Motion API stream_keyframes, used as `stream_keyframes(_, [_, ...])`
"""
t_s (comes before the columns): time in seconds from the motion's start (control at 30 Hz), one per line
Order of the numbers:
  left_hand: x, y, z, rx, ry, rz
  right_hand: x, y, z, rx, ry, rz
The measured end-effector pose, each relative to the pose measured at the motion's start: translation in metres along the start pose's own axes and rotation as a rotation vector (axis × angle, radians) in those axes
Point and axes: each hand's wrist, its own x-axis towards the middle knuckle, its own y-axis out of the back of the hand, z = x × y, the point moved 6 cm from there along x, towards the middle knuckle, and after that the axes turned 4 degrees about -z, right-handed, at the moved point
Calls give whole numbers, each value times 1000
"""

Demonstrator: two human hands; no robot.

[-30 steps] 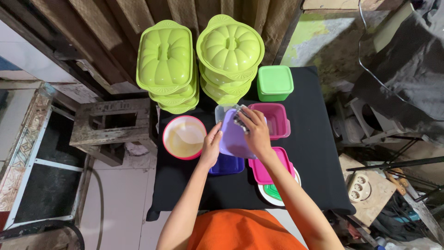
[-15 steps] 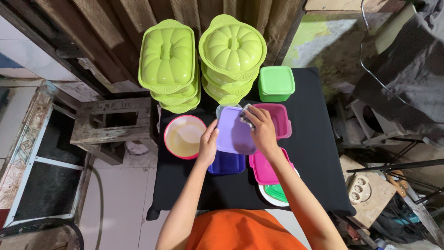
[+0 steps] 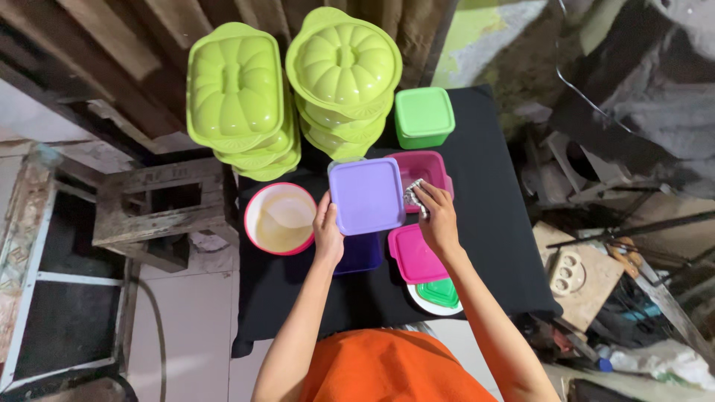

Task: The person wipes the inside and outside of several plastic containers with a cloth, then places the lids on the containers. The containers are green, blue, and purple, and the person handles them one at a time on a black table.

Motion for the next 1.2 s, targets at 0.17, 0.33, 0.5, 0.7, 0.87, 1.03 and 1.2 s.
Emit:
stream_keyframes(0.17, [-4, -16, -21, -28, 67, -12, -37, 2, 36, -13, -140, -10])
stream_keyframes(0.33, [-7, -31, -44, -34, 86, -55, -73, -7, 72, -36, -204, -8])
stream_keyframes(0.5, [-9, -41, -65, -8, 117, -74, -107, -30, 102, -37, -303, -66])
stream_keyframes(0.7, [-9, -48, -85, 10, 172, -93, -126, -44, 115, -67, -355, -171])
stream_keyframes(0.87, [-9, -49, -97, 20, 199, -86, -127, -38, 122, -171, -510, -271])
stream_keyframes(1.03, [-10, -51, -99, 63, 209, -83, -104, -14, 126, 155, -574, 26])
stream_keyframes(1.2, [-9, -48, -100, 81, 180, -91, -74, -23, 114, 695, -696, 42])
